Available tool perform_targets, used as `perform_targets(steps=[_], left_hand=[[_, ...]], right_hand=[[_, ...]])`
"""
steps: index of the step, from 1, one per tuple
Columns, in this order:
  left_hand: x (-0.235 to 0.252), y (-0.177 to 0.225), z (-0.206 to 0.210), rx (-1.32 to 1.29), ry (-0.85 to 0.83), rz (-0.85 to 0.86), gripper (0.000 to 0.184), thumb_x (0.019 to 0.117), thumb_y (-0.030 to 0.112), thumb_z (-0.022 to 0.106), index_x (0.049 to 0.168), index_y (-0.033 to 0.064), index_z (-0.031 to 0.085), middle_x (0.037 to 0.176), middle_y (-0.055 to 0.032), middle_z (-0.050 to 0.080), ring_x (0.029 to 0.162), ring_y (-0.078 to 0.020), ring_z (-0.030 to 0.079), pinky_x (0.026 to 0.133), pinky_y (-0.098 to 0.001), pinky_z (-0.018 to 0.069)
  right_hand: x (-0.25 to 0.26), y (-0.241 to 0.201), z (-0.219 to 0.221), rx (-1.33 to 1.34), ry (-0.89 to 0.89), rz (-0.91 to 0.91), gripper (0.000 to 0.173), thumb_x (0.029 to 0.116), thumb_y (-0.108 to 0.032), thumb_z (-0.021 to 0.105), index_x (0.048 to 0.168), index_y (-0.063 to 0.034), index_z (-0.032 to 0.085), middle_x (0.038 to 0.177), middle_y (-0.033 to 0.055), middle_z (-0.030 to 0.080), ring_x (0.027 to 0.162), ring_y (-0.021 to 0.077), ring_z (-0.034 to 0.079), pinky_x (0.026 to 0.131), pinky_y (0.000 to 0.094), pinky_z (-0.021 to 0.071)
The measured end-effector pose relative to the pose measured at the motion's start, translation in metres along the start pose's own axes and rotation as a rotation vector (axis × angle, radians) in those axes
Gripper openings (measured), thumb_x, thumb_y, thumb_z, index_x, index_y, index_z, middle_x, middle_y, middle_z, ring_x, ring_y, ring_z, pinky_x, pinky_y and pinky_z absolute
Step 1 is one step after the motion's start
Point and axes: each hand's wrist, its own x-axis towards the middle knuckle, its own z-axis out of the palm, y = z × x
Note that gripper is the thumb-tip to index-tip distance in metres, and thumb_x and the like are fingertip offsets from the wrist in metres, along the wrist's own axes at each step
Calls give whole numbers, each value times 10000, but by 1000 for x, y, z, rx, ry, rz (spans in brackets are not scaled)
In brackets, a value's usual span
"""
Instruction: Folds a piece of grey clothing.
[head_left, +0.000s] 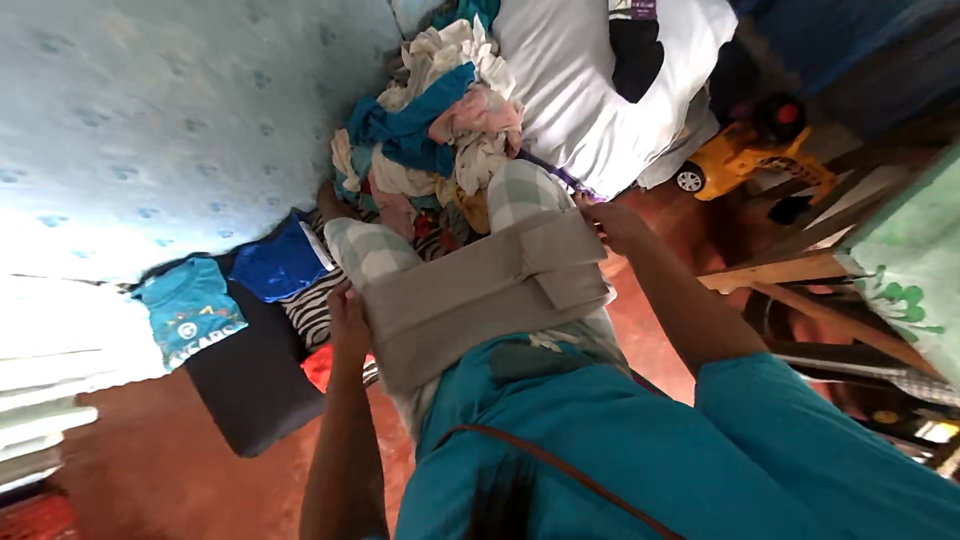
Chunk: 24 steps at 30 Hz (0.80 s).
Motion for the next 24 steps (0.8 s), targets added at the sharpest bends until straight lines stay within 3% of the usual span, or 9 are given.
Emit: perform_targets(steps=[3,6,8,10,12,14,18,21,24], left_hand=[[16,-19,-11,-8,-74,-102,555,1122,403,303,1464,-12,439,1331,-272,576,1196,-329,599,1035,-546,469],[19,-15,-24,145,-98,-79,498,1120,362,363,1274,-50,596,1085,-246,648,972,-293,644,903,-525,518],[13,3,-34,197,-66,-63,457,1111,312,418,1192,-95,609,1056,-285,637,969,-348,631,905,-574,489],[7,9,-44,204,26,-23,438,1103,293,445,1174,-105,613,1042,-272,647,950,-324,639,900,-551,504],[1,11,-49,192,115,28,410,1094,291,462,1100,-93,606,948,-192,619,856,-223,598,828,-460,502],[-2,7,-53,182,171,75,392,1081,275,496,1051,-100,609,929,-188,616,839,-216,591,815,-451,502],[-9,-2,-51,114,255,83,383,1079,292,508,1052,-77,604,935,-170,609,823,-201,587,790,-436,514],[-12,-23,-34,28,204,6,439,1096,330,460,1174,-79,600,998,-228,635,868,-281,629,824,-525,536],[-14,-34,-11,-184,153,-103,480,1119,404,325,1230,4,567,965,-114,615,819,-176,615,767,-429,554]], right_hand=[[-1,-3,1,154,3,25,422,1039,-340,572,1365,-73,566,1216,112,645,1048,213,638,879,424,546],[-8,0,-6,165,45,20,397,1042,-308,572,1335,-41,570,1207,122,637,1039,209,636,871,415,548],[-12,6,-13,219,50,-95,330,1047,-266,556,1277,-32,589,1194,97,637,1046,183,622,879,407,541],[-16,12,-18,292,28,-254,226,1050,-213,510,1180,-53,603,1240,59,667,1074,152,643,873,389,554],[-18,12,-18,293,45,-368,118,1039,-167,523,1049,-73,592,1072,33,681,941,126,654,800,353,568],[-17,11,-16,200,90,-469,119,1033,-141,562,1022,-33,609,945,33,651,843,108,638,771,328,570],[-15,6,-12,90,179,-711,137,1029,-124,555,1049,-2,613,916,5,653,805,49,623,778,272,551],[-9,5,-6,106,210,-714,105,1041,-136,543,1022,-36,569,844,-30,615,746,30,604,740,250,545],[-1,3,-2,81,223,-662,148,1061,-165,520,1044,-20,548,814,-21,600,695,29,599,698,247,551]])
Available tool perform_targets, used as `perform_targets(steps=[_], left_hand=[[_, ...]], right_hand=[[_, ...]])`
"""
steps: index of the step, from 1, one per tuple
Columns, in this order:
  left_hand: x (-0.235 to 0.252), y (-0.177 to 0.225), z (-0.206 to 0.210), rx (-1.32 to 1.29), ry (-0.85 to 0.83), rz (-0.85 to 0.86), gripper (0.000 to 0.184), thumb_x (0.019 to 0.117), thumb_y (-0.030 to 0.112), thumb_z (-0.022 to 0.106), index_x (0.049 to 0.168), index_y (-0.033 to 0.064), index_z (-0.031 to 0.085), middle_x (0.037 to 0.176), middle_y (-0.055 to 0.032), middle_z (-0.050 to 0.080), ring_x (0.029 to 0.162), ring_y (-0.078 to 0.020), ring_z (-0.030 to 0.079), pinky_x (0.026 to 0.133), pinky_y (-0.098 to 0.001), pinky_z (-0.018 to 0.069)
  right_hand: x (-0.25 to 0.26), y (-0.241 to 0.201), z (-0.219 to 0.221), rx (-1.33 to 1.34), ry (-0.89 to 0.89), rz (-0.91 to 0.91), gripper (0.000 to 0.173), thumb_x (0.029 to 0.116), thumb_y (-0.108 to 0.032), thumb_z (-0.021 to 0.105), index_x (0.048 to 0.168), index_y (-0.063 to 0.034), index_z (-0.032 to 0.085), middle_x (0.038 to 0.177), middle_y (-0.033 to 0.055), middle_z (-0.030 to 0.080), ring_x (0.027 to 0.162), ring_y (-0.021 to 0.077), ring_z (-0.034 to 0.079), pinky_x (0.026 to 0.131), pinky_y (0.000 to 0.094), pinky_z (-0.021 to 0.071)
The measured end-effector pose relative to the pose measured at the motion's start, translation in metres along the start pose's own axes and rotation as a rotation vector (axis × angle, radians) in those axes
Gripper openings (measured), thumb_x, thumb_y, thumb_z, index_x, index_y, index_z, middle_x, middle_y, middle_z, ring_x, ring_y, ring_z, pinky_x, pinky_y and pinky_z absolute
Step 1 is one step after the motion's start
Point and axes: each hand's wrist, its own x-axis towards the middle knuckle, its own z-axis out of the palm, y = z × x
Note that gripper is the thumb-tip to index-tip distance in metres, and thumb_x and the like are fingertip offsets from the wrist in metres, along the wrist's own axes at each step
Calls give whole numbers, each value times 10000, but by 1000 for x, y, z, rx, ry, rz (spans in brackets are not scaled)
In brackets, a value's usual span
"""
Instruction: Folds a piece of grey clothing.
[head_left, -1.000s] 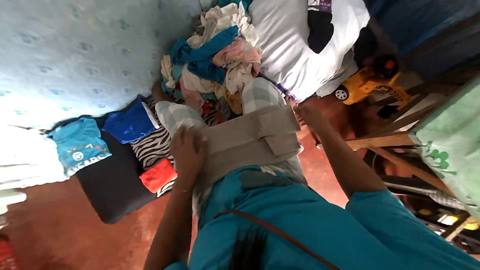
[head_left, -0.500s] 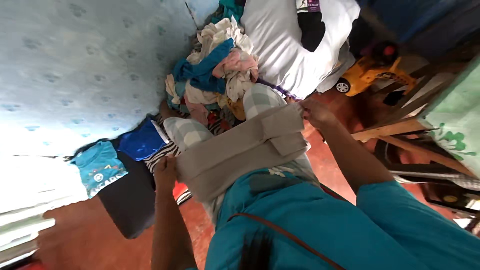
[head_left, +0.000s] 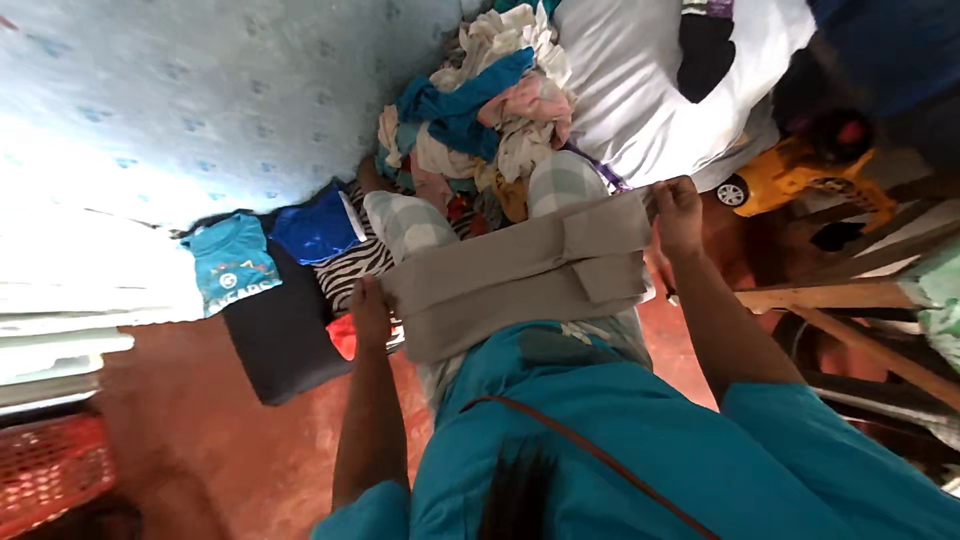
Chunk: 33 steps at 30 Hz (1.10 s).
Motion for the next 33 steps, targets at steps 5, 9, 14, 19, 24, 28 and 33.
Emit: perform_targets(steps=[5,9,14,19,24,28,33], left_hand=[[-12,-5,9,-311,-213,-346,585,1078,579,276,1290,132,587,1069,-36,695,931,-133,675,805,-386,582],[-18,-4,-11,-213,-86,-185,404,1092,420,434,1350,127,540,1098,-47,668,916,-127,662,811,-384,580],[-15,42,-52,136,83,193,514,1107,410,402,1471,48,408,1302,-160,605,1121,-190,646,990,-437,534],[23,71,-58,68,127,193,476,1104,367,414,1414,6,411,1189,-118,609,1001,-101,643,900,-337,560],[23,12,-14,2,-187,-16,692,1085,337,470,1641,251,66,1458,-211,500,1184,-271,619,974,-498,536],[12,-5,1,-46,-311,-7,432,1114,253,398,1520,111,436,1342,-143,614,1096,-196,650,937,-433,551],[9,40,-60,43,-358,33,569,1058,126,523,1595,221,363,1562,-94,460,1239,-222,606,999,-465,531]], right_hand=[[0,0,0,-89,9,14,208,1067,-196,514,1070,10,546,838,12,601,701,44,600,706,261,554],[-3,0,1,-72,29,-41,199,1074,-189,497,1081,8,522,840,10,595,711,47,603,716,269,558],[6,-18,11,-106,32,-111,221,1080,-184,473,1103,32,513,842,21,600,695,49,604,698,267,562],[37,-28,36,-158,-30,-87,295,1086,-206,463,1154,75,520,910,96,637,742,108,643,720,314,581],[37,-33,45,-384,-115,147,525,1065,-283,536,1425,73,401,1301,280,584,1138,337,638,982,471,525],[2,-59,46,-462,-166,-177,571,1043,-258,560,1466,85,389,1481,310,456,1340,383,520,1109,461,457],[-41,-58,64,-755,-408,-341,678,1026,-461,522,1585,-108,374,1671,257,187,1528,479,207,1184,722,191]])
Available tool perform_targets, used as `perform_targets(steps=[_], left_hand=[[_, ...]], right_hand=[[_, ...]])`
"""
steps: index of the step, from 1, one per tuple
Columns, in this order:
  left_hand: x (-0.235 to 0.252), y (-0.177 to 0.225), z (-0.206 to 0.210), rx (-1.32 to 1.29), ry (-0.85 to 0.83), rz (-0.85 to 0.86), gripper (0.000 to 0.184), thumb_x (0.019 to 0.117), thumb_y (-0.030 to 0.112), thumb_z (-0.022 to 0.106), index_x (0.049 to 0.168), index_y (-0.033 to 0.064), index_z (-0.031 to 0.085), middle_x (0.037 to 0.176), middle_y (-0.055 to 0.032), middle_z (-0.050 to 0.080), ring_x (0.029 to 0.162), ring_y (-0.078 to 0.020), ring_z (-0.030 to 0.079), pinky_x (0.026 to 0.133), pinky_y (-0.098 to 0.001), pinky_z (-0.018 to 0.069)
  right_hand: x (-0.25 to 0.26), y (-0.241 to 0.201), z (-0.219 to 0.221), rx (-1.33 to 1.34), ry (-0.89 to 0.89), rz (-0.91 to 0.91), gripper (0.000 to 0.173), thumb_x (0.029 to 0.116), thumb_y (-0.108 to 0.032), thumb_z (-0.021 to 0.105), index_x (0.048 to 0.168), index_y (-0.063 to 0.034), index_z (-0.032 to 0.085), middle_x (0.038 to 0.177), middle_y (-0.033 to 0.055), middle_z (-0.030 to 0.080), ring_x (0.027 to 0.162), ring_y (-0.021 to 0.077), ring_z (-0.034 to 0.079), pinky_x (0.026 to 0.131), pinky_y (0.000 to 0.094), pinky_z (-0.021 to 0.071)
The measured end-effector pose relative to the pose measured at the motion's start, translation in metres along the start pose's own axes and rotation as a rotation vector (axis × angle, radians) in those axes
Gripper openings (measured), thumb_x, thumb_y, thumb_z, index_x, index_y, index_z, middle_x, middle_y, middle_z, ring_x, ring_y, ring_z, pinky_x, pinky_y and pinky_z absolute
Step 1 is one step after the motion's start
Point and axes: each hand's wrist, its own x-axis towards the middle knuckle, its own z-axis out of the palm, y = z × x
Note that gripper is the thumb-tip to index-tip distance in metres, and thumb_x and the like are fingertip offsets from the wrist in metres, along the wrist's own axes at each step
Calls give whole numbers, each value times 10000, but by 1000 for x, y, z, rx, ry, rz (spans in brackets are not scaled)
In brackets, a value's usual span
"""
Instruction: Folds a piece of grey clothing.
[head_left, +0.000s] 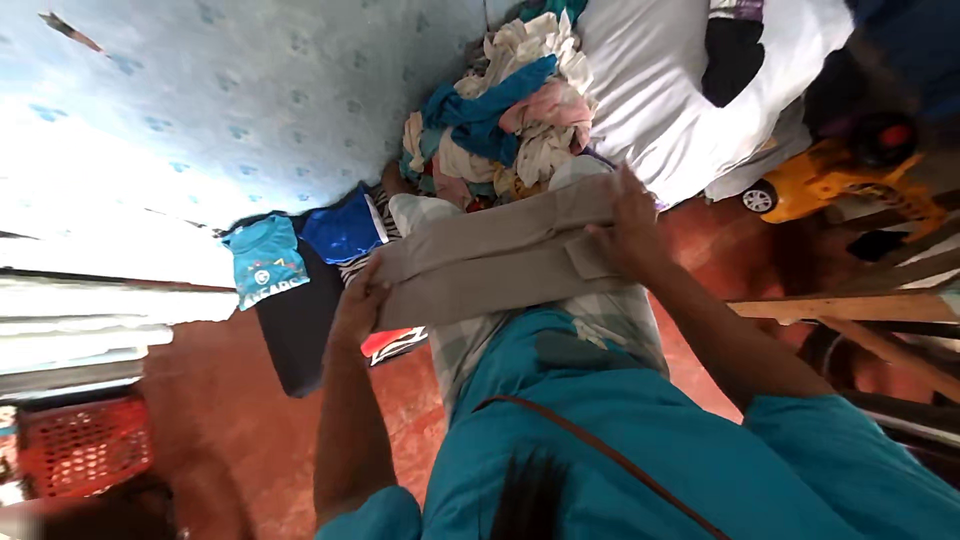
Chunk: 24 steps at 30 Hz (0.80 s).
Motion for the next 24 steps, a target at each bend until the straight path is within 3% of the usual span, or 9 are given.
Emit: perform_targets(steps=[3,6,8,10,12,15,18,21,24], left_hand=[[-22,63,-20,168,47,41,664,1040,97,548,1629,241,276,1606,-108,396,1301,-244,568,1035,-498,503],[-41,139,-7,346,78,173,699,1019,106,572,1637,186,256,1633,-150,341,1402,-277,479,1110,-534,432],[-49,188,19,410,46,280,710,1011,105,576,1636,134,241,1626,-181,334,1414,-264,462,1132,-494,419],[-50,226,60,448,-51,411,729,993,106,598,1627,76,239,1616,-209,340,1454,-273,411,1179,-478,371],[-39,250,119,450,-182,537,768,976,125,638,1619,24,230,1603,-256,338,1474,-350,371,1189,-525,341],[-21,257,220,362,-445,630,929,972,319,694,1639,34,114,1662,-275,176,1458,-352,402,1133,-479,428],[-8,251,261,207,-635,529,984,973,315,709,1663,154,26,1684,-274,8,1358,-359,522,937,-437,585],[26,224,244,124,-443,437,878,990,277,682,1658,153,127,1699,-190,129,1391,-310,497,1008,-446,549],[59,176,220,12,-242,232,760,1041,315,588,1637,104,166,1645,-196,284,1334,-312,537,1027,-474,517]], right_hand=[[2,1,9,-41,-199,19,673,1031,-577,426,1614,-252,344,1710,188,100,1558,471,70,1147,791,102],[6,-13,-13,96,-79,14,629,1018,-459,579,1528,-105,474,1655,254,243,1538,481,166,1198,711,154],[8,-20,-33,326,1,28,541,1018,-341,614,1462,-43,533,1608,224,363,1511,373,315,1215,556,298],[6,-26,-55,726,-35,139,430,1058,-272,508,1413,-32,541,1452,126,549,1320,218,546,1070,418,490],[2,-16,-70,1084,-182,258,522,1084,-430,276,1440,-107,479,1350,64,631,1207,228,635,954,463,564],[-13,7,-70,1303,-275,427,768,1022,-671,58,1442,-169,459,1218,33,689,1050,204,693,823,428,601],[-26,28,-52,1304,-158,604,631,1092,-528,136,1352,-104,525,1072,36,709,949,137,691,829,366,595],[-27,40,-44,1164,-119,652,422,1111,-284,356,1474,-82,429,1159,65,667,1008,147,671,887,379,581],[-19,43,-47,1026,-150,628,358,1097,-207,428,1414,-47,472,1144,97,662,986,160,672,877,382,580]])
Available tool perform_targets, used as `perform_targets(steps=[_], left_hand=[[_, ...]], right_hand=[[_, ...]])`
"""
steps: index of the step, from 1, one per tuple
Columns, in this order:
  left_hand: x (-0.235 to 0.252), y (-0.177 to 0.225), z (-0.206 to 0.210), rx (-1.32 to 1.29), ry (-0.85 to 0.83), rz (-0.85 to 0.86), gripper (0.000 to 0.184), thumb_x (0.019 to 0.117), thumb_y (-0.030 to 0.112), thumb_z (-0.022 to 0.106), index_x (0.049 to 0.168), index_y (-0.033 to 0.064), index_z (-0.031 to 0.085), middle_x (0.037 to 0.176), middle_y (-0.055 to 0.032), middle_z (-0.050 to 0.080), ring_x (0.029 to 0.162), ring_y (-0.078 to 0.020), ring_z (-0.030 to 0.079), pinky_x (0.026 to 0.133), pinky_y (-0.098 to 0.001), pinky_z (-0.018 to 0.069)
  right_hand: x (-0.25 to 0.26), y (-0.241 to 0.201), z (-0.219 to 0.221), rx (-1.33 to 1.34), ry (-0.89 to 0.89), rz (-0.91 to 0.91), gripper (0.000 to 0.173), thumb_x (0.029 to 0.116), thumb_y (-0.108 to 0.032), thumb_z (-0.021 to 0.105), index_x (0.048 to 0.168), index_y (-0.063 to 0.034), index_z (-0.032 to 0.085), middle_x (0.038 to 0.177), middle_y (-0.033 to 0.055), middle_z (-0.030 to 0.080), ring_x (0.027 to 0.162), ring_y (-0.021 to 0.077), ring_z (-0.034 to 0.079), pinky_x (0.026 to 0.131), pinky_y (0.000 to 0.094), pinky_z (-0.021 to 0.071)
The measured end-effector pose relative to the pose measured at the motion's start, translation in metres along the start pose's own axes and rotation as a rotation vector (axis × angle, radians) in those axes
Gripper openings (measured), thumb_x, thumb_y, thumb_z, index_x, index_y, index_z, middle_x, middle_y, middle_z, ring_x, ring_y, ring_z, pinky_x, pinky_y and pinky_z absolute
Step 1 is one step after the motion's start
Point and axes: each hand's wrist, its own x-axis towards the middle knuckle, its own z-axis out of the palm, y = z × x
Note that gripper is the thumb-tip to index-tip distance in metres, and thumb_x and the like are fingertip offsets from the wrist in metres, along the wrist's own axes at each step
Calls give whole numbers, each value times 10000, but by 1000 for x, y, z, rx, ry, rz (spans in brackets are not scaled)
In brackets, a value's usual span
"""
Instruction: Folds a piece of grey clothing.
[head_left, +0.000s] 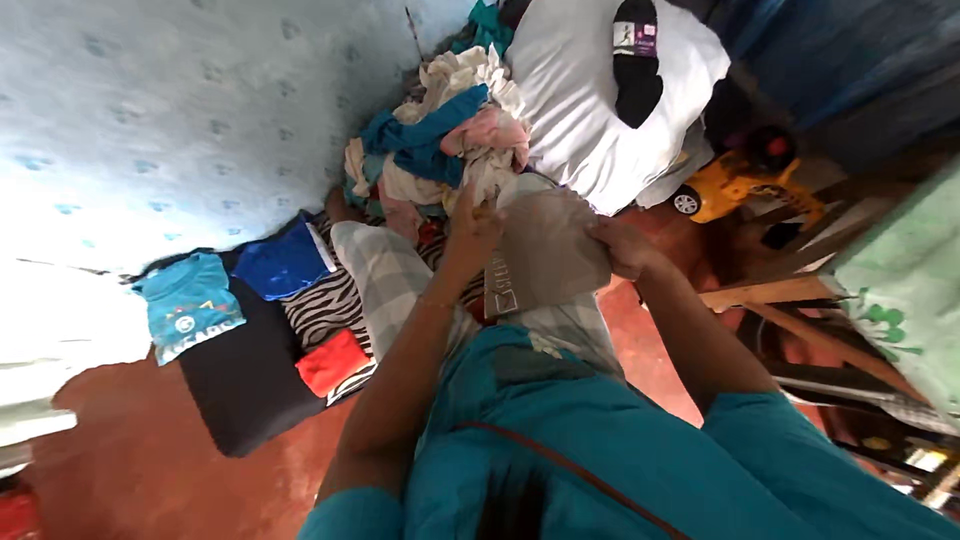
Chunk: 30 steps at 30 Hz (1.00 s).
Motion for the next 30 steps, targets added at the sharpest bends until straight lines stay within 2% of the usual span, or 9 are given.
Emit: perform_targets(steps=[5,8,11,14,17,19,22,27,30], left_hand=[[-5,-85,2,-274,66,-387,670,1088,527,350,1599,98,281,1584,-190,392,1432,-322,427,1139,-547,401],[-6,-102,23,-382,40,-516,727,1065,621,276,1490,62,466,1413,-192,570,1281,-299,569,1050,-530,485],[-3,-98,25,-285,98,-440,533,1100,459,394,1392,38,543,1254,-203,634,1097,-280,643,934,-496,538],[-8,-92,17,-153,221,-262,452,1111,322,429,1398,-22,491,1291,-254,592,1146,-317,608,989,-514,490],[-20,-77,2,-101,272,-107,440,1117,253,403,1427,-57,438,1334,-270,554,1191,-304,584,1033,-475,472],[-24,-59,-9,-78,286,-47,413,1110,233,417,1399,-60,453,1292,-258,571,1147,-286,600,1001,-461,491],[-30,-13,-18,-66,245,12,406,1105,238,433,1395,-45,446,1274,-227,588,1113,-239,620,971,-432,516],[-37,87,12,85,43,287,351,1082,165,478,1374,-30,465,1119,-193,659,974,-237,681,878,-424,571],[-52,128,49,326,-128,450,334,1048,136,515,1358,13,529,1172,-163,673,945,-271,708,807,-469,599]], right_hand=[[-11,-27,3,-60,-66,-122,299,1092,-181,448,1351,-59,532,1057,65,694,893,140,698,812,361,611],[-5,-19,-3,-93,-49,-80,299,1090,-180,456,1356,-63,527,1044,64,694,867,145,699,773,358,613],[10,4,-9,-202,5,67,353,1100,-231,456,1411,-67,486,1105,158,664,900,245,684,751,449,591],[11,8,-10,-307,67,54,380,1088,-224,487,1434,-71,456,1115,178,662,900,260,686,744,456,588],[3,-4,2,-717,227,-85,511,1017,-183,608,1469,-3,453,1241,283,608,1078,418,640,915,593,535],[-11,-19,20,-783,228,-172,516,998,-182,636,1452,8,478,1224,303,608,1045,438,639,902,607,525],[-25,-23,47,-526,-39,-118,463,1081,-255,512,1487,-50,426,1212,218,621,885,298,694,756,483,606],[-36,-32,68,-63,-57,-24,531,1109,-472,276,1529,-171,395,1279,93,612,1034,211,656,850,430,577],[-36,-20,69,410,-9,43,445,1107,-442,277,1234,-134,572,982,21,650,847,121,636,748,341,563]])
